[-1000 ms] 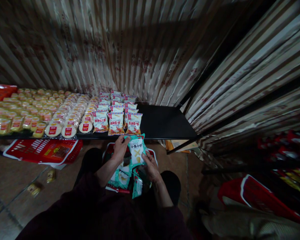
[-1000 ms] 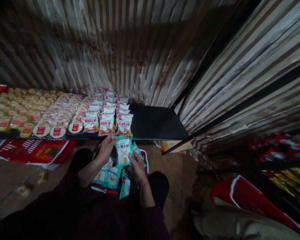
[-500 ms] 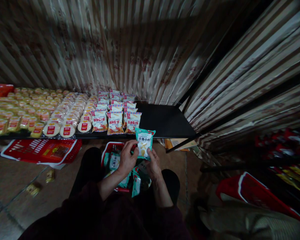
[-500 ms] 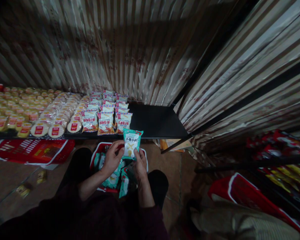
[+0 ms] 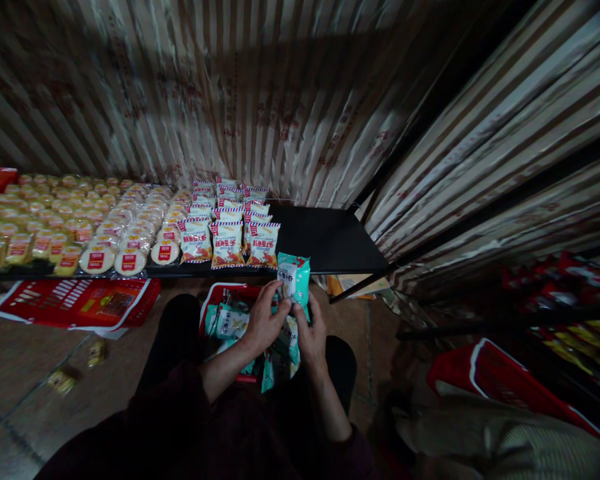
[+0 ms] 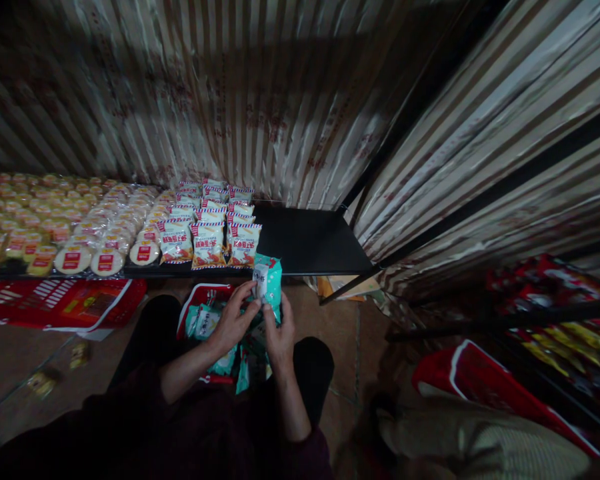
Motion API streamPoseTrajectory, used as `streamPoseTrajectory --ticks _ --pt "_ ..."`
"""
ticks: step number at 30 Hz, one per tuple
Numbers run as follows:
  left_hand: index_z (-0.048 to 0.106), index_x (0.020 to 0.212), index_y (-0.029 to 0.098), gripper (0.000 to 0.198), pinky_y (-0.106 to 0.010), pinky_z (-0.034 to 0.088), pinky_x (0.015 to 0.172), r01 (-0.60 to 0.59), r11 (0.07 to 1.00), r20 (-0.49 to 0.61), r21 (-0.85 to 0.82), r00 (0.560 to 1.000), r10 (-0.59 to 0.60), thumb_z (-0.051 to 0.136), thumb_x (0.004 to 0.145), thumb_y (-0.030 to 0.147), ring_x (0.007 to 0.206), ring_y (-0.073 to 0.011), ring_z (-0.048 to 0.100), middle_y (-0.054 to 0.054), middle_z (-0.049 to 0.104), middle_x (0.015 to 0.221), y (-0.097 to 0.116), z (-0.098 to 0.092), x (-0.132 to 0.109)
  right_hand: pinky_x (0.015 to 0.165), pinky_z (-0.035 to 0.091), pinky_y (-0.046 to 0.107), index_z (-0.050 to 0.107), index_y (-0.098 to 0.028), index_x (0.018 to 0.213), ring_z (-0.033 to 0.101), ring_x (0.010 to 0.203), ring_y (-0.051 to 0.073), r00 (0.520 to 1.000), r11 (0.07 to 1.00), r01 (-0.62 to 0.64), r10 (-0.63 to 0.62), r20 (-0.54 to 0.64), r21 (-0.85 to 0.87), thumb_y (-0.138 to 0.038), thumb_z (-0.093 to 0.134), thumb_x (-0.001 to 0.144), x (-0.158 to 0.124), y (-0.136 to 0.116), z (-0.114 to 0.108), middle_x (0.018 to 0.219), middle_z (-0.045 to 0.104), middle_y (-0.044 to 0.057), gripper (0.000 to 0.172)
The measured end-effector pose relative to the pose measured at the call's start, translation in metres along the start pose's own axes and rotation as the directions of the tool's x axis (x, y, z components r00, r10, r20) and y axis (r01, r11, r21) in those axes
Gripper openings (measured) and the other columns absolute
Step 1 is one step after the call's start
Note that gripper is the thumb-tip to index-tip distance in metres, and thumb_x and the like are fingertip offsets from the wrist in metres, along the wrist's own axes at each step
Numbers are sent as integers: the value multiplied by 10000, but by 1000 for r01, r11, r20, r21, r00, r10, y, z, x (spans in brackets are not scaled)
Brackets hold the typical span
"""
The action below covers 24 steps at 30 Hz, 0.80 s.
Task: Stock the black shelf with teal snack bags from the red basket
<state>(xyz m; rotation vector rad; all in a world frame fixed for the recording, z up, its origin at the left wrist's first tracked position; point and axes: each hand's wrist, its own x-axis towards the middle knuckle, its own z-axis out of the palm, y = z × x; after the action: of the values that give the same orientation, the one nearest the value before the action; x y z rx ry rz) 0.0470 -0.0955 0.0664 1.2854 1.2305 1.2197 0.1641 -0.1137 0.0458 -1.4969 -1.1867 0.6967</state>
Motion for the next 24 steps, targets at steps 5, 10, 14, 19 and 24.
streamPoseTrajectory --ticks 5,10,14,19,24 --pt "537 1197 193 428 -365 426 945 112 990 14 -84 994 -112 577 804 356 1130 -237 529 -105 577 1231 0 0 0 969 439 432 560 -179 1224 552 1133 244 982 977 191 -191 11 -100 -409 461 878 0 2 -4 1215 599 125 426" --pt "540 1191 201 434 -341 406 966 150 948 109 -281 986 -124 587 812 407 1083 -213 563 -80 609 1191 8 -3 1 982 420 451 582 -193 1201 521 1164 238 934 917 357 -356 38 -180 -338 399 919 -1 -6 -3 1235 567 122 366" --pt "571 1131 185 423 -333 403 963 188 911 117 -367 981 -155 634 776 407 1032 -203 583 -71 646 1111 11 -3 2 950 430 459 600 -202 1186 532 1122 241 890 846 451 -452 66 -284 -309 422 913 -4 -15 0 1216 572 119 343" --pt "578 1097 165 442 -339 435 923 259 841 97 -475 965 -243 697 717 359 968 -201 613 -73 674 1046 4 -4 2 936 434 446 604 -203 1168 545 1098 230 875 831 474 -482 49 -292 -291 410 917 -3 -18 3 1167 612 107 329" --pt "585 1128 198 472 -366 440 954 353 697 162 -624 931 -326 711 698 345 1023 -217 618 -63 667 1118 1 -9 0 991 403 463 574 -200 1209 510 1172 234 924 888 376 -383 27 -266 -322 411 917 4 -12 5 1238 587 112 355"
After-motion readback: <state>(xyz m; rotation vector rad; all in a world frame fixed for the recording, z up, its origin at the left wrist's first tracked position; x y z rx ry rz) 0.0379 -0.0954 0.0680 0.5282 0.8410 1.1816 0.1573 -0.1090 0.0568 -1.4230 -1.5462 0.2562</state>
